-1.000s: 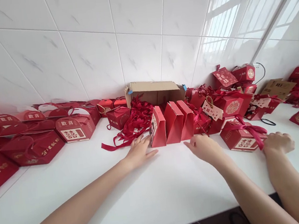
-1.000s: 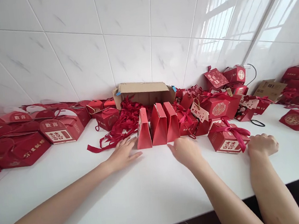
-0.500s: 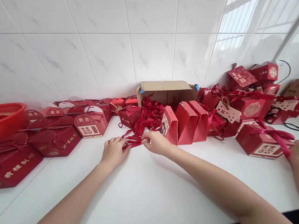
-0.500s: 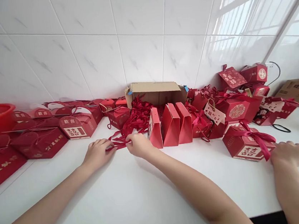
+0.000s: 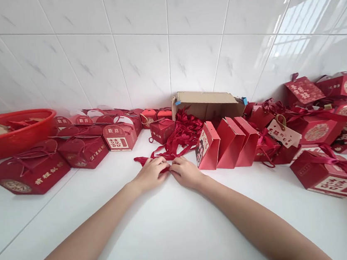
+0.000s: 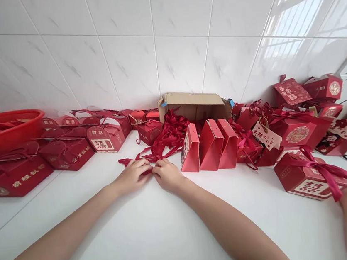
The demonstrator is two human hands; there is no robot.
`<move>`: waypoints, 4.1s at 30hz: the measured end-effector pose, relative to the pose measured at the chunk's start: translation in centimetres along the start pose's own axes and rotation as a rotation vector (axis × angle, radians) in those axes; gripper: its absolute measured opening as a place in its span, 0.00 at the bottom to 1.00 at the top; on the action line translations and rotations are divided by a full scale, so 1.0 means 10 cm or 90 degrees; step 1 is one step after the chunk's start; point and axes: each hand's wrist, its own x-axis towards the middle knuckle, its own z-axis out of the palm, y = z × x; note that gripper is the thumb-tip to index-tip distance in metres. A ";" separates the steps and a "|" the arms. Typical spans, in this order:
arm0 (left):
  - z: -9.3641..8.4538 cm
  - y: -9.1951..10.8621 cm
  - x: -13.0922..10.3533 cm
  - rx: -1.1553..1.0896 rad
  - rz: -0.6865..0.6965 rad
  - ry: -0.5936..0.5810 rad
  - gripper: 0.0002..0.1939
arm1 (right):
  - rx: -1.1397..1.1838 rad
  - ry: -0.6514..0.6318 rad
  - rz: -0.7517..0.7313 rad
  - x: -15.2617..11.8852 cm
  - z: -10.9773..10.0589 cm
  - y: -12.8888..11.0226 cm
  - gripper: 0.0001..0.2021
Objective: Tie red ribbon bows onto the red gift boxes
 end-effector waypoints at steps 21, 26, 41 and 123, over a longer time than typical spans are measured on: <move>-0.11 -0.39 0.03 -0.208 -0.351 0.335 0.06 | 0.321 -0.040 0.077 -0.08 -1.15 -0.34 0.20; -0.07 -0.47 0.03 -0.238 -0.392 0.348 0.06 | 0.551 -0.136 0.005 -0.36 -1.85 -0.37 0.19; -0.55 0.59 0.14 -0.497 -0.233 0.323 0.14 | 0.658 -0.096 0.183 -0.29 -1.68 -0.52 0.31; -0.52 1.06 -0.44 -0.089 0.019 0.046 0.18 | 0.681 0.249 0.282 -1.94 -1.37 -0.90 0.11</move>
